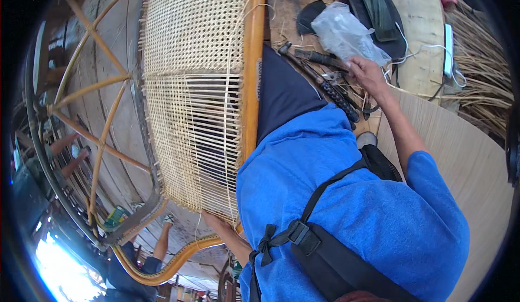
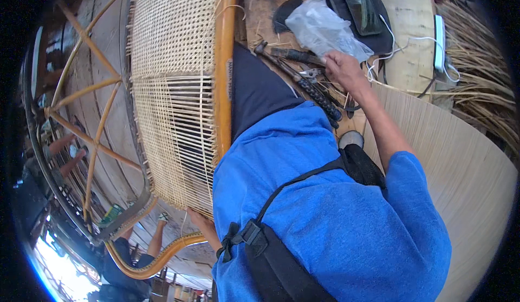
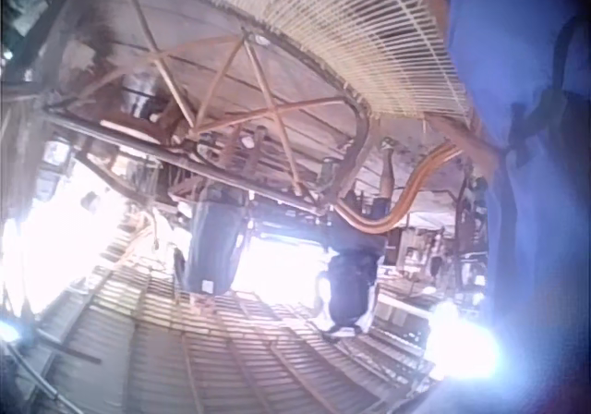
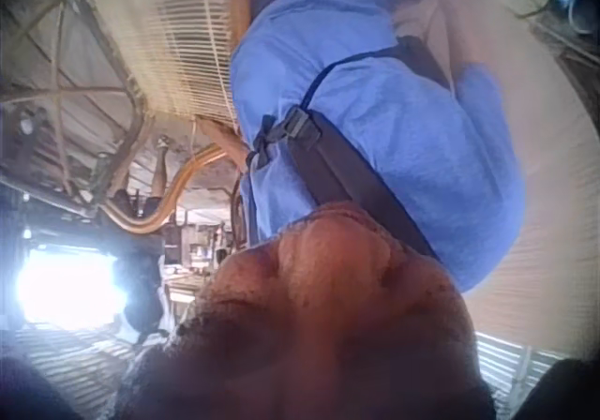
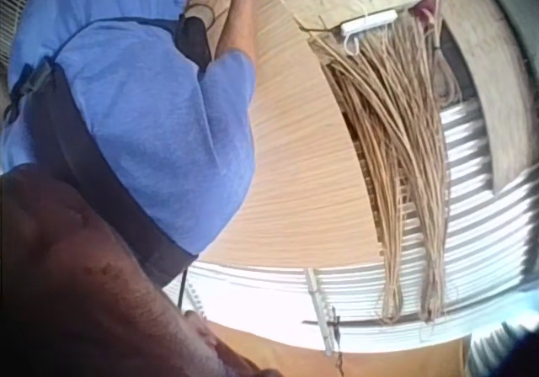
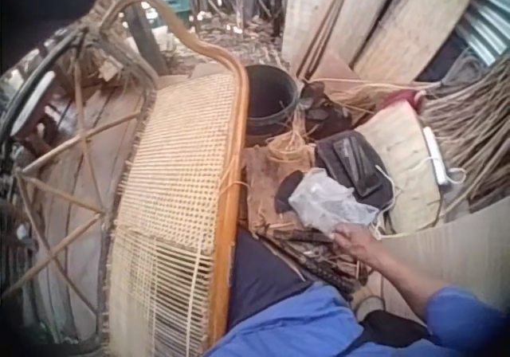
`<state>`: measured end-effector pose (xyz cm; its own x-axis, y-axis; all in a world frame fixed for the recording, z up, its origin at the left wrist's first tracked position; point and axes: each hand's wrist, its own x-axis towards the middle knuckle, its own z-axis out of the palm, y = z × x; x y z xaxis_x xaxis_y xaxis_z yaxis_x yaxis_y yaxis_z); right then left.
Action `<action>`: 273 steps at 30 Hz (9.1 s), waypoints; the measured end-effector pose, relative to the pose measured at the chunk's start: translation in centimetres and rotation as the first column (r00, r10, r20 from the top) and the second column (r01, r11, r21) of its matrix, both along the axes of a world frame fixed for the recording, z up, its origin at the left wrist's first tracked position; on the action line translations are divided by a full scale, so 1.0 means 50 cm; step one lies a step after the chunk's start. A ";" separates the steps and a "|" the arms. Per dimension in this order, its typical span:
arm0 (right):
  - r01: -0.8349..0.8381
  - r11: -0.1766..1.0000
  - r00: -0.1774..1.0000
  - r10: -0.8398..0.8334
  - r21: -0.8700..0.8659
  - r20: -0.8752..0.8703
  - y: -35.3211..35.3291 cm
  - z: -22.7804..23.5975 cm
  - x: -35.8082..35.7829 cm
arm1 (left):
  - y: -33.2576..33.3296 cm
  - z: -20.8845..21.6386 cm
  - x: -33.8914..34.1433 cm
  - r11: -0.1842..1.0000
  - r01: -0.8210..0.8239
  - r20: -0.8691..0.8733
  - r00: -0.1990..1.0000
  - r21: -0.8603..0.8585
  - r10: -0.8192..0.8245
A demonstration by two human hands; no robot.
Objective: Repairing or weaving a rattan/wicker chair seat using strips of material and a knife.
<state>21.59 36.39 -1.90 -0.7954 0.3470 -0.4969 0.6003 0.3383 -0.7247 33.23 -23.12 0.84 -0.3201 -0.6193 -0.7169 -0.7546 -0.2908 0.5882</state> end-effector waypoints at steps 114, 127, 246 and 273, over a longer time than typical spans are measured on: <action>-0.785 -0.602 -0.500 0.755 0.148 0.424 -0.722 0.265 -0.577 | 0.011 -0.003 -0.011 0.689 0.112 0.078 0.994 -0.716 -0.081; -0.818 -0.491 -0.345 0.836 0.300 0.428 -0.721 0.177 -0.646 | 0.002 -0.007 -0.033 0.697 0.067 -0.010 0.994 -0.714 -0.105; -0.977 -0.212 -0.207 0.919 -0.023 0.336 -0.534 0.272 -0.577 | 0.216 0.068 -0.182 0.508 0.557 0.074 0.718 -0.657 -0.692; -0.752 -0.657 -0.575 0.697 0.060 0.427 -0.772 0.246 -0.432 | 0.018 0.020 -0.009 0.791 0.146 0.088 0.989 -0.594 -0.116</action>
